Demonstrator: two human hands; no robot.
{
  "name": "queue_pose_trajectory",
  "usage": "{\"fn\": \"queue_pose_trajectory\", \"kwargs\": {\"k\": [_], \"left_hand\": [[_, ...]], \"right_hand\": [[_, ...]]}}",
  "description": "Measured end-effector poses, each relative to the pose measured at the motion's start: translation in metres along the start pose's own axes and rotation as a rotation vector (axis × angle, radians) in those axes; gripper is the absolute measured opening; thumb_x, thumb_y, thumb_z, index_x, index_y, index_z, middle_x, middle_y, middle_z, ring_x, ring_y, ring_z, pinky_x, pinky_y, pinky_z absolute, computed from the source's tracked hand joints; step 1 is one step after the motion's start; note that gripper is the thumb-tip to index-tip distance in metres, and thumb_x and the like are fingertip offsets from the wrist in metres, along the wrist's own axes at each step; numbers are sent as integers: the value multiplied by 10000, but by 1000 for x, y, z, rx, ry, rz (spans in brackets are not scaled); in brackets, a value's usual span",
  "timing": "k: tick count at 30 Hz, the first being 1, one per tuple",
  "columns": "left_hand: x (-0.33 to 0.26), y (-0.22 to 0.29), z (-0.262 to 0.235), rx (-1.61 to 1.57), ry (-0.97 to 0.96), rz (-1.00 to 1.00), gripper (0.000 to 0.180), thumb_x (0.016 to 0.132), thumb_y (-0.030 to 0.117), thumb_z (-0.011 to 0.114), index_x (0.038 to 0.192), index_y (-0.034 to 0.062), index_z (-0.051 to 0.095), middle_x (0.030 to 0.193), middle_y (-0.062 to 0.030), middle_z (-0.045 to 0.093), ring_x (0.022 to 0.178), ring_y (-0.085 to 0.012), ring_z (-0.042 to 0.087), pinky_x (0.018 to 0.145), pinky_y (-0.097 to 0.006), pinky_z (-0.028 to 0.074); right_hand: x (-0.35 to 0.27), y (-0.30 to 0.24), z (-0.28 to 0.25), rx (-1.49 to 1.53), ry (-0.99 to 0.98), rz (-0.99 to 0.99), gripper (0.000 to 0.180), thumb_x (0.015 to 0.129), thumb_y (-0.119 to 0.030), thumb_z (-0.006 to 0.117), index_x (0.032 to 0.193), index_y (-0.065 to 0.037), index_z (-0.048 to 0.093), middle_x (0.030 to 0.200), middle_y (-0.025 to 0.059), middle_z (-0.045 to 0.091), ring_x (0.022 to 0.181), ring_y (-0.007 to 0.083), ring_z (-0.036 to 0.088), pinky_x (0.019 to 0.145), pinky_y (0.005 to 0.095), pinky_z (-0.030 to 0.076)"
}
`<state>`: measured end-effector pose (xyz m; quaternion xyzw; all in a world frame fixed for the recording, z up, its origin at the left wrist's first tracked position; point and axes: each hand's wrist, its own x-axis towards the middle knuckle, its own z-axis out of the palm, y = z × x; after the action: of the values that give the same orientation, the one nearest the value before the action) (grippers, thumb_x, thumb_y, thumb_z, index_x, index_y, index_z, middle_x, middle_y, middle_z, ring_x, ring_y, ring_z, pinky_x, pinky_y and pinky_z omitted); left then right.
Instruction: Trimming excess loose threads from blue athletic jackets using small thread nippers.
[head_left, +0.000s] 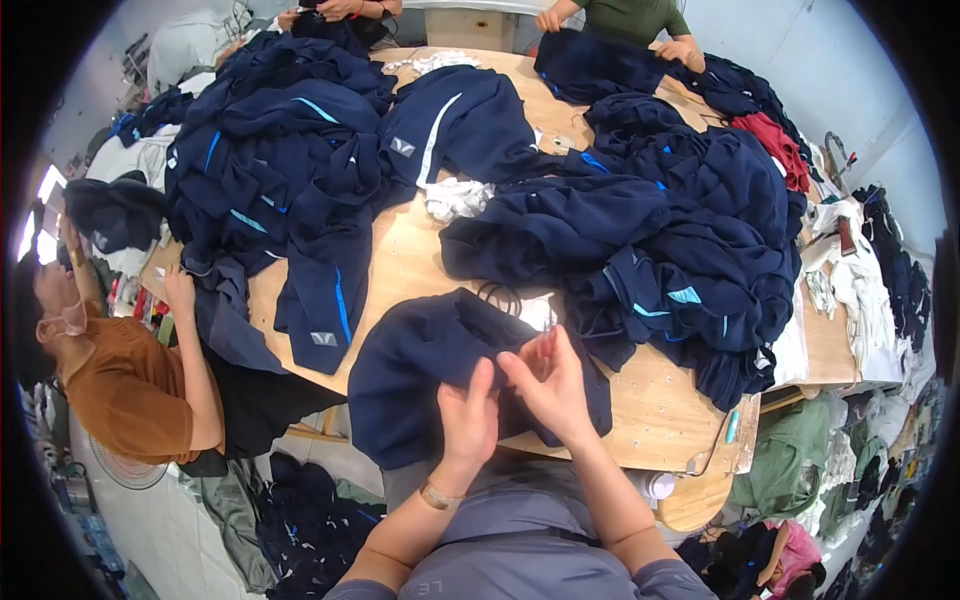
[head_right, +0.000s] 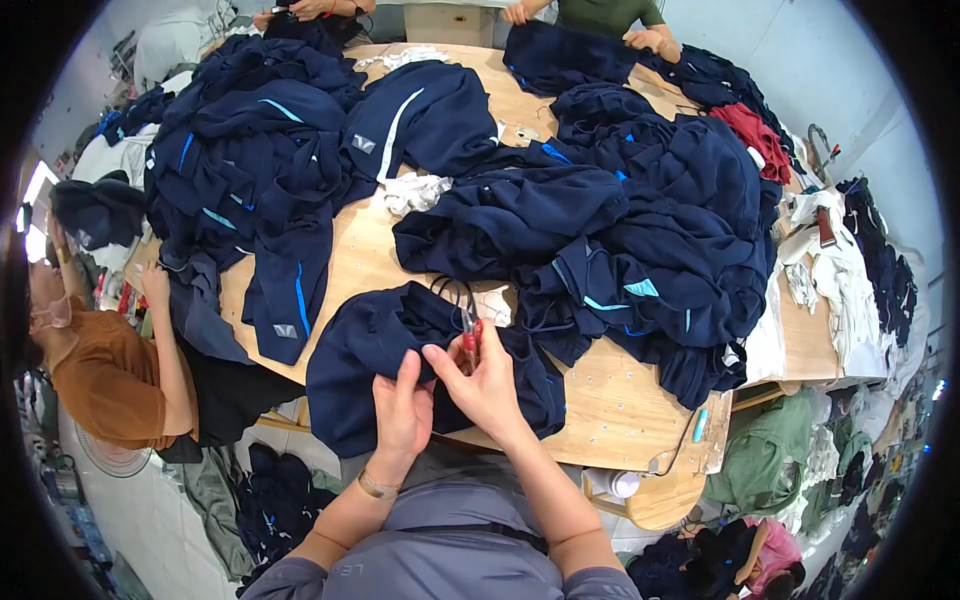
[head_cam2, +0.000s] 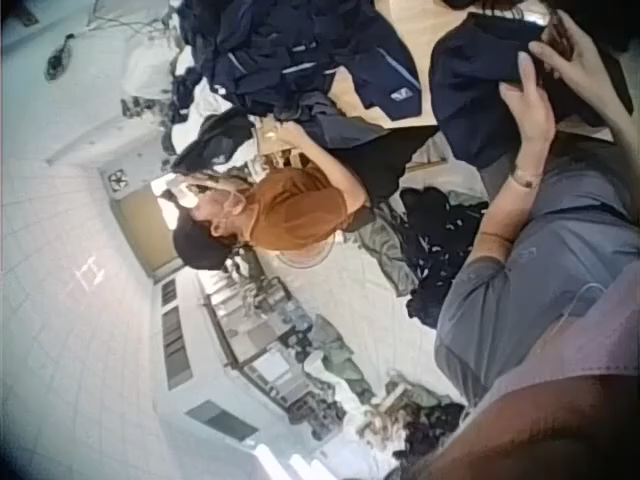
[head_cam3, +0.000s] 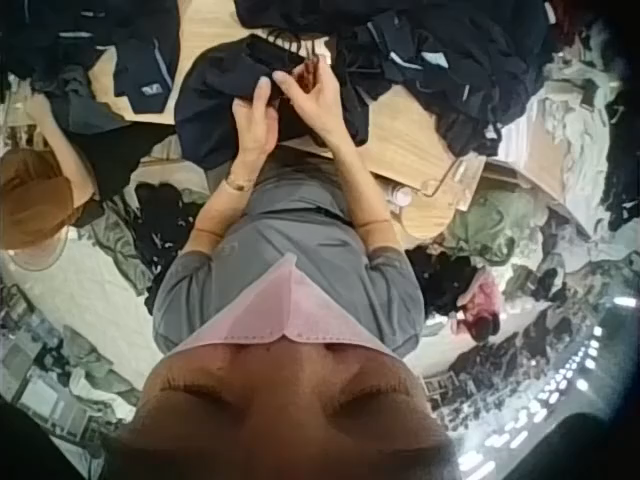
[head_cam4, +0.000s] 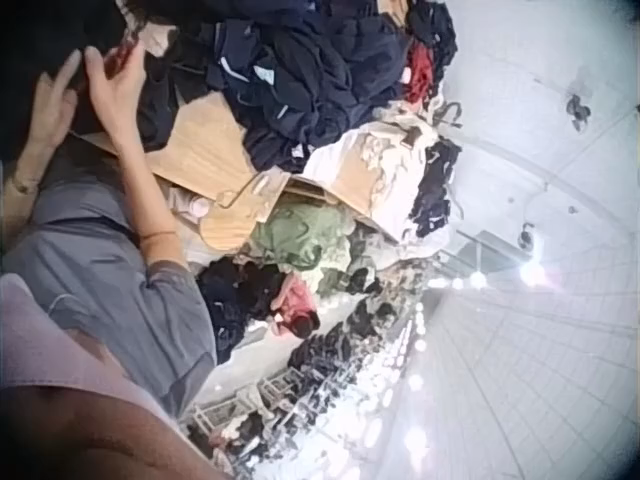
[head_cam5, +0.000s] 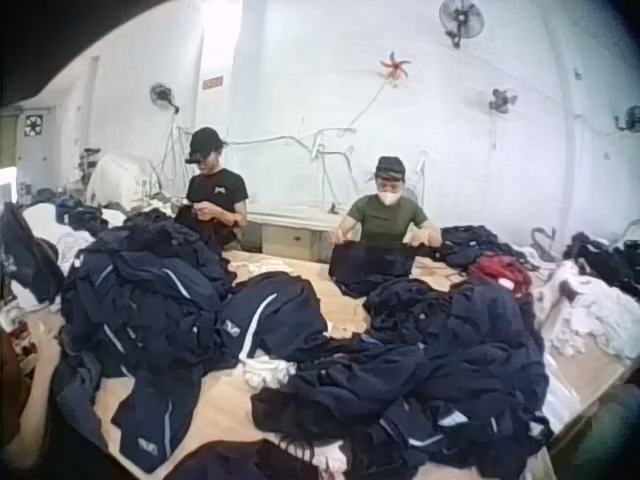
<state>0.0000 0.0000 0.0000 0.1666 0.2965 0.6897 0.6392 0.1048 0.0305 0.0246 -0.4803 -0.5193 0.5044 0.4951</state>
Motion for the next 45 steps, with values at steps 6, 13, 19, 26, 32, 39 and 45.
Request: {"fn": "queue_pose_trajectory", "kwargs": {"k": [6, 13, 19, 26, 32, 39, 45], "left_hand": [[-1, 1, 6, 138, 65, 95, 100, 887, 79, 555, 987, 77, 569, 953, -9, 594, 849, -107, 569, 764, -263, 470], [12, 19, 3, -81, 36, -111, 97, 912, 155, 520, 941, 69, 554, 918, -38, 591, 881, -153, 587, 832, -404, 513], [10, 22, 4, -195, 62, -222, 274, 952, 239, 428, 1067, 14, 534, 1063, -114, 594, 1022, -223, 566, 933, -428, 458], [8, 20, 1, -123, 18, -167, 290, 952, 256, 433, 1055, 7, 538, 1064, -119, 588, 1001, -220, 569, 906, -394, 464], [3, 21, 8, -121, 7, -143, 253, 947, 246, 448, 1044, 31, 540, 1036, -105, 599, 983, -206, 573, 869, -376, 478], [0, 15, 7, -67, 12, -61, 240, 949, 246, 444, 1023, 37, 534, 998, -92, 606, 943, -185, 585, 839, -356, 493], [0, 14, 9, -18, 28, -9, 246, 952, 249, 437, 984, 30, 544, 971, -96, 609, 907, -177, 594, 824, -336, 496]], "right_hand": [[-2, -8, 2, -40, -41, 3, 195, 829, 18, 560, 805, -49, 378, 697, 21, 479, 586, 54, 475, 519, 196, 399], [-27, -35, -19, 408, -617, 161, 215, 826, 16, 557, 799, -65, 360, 700, 17, 501, 552, 60, 502, 478, 192, 385], [-9, 0, -29, -351, -114, -145, 175, 865, -142, 548, 791, -31, 435, 616, 60, 506, 518, 150, 533, 493, 254, 406], [-11, -4, -22, -805, -10, -410, 307, 802, -295, 637, 702, -65, 461, 616, 73, 522, 491, 252, 540, 430, 327, 391], [-9, -5, -23, -965, -22, -466, 299, 791, -308, 640, 695, -86, 465, 605, 57, 505, 482, 230, 539, 430, 314, 394], [-9, -6, -23, -998, -34, -512, 296, 790, -305, 640, 696, -88, 463, 592, 52, 491, 473, 226, 533, 425, 307, 389], [-10, -6, -25, -1001, -7, -515, 303, 783, -306, 646, 689, -88, 458, 570, 50, 473, 456, 222, 520, 420, 308, 387]]}}
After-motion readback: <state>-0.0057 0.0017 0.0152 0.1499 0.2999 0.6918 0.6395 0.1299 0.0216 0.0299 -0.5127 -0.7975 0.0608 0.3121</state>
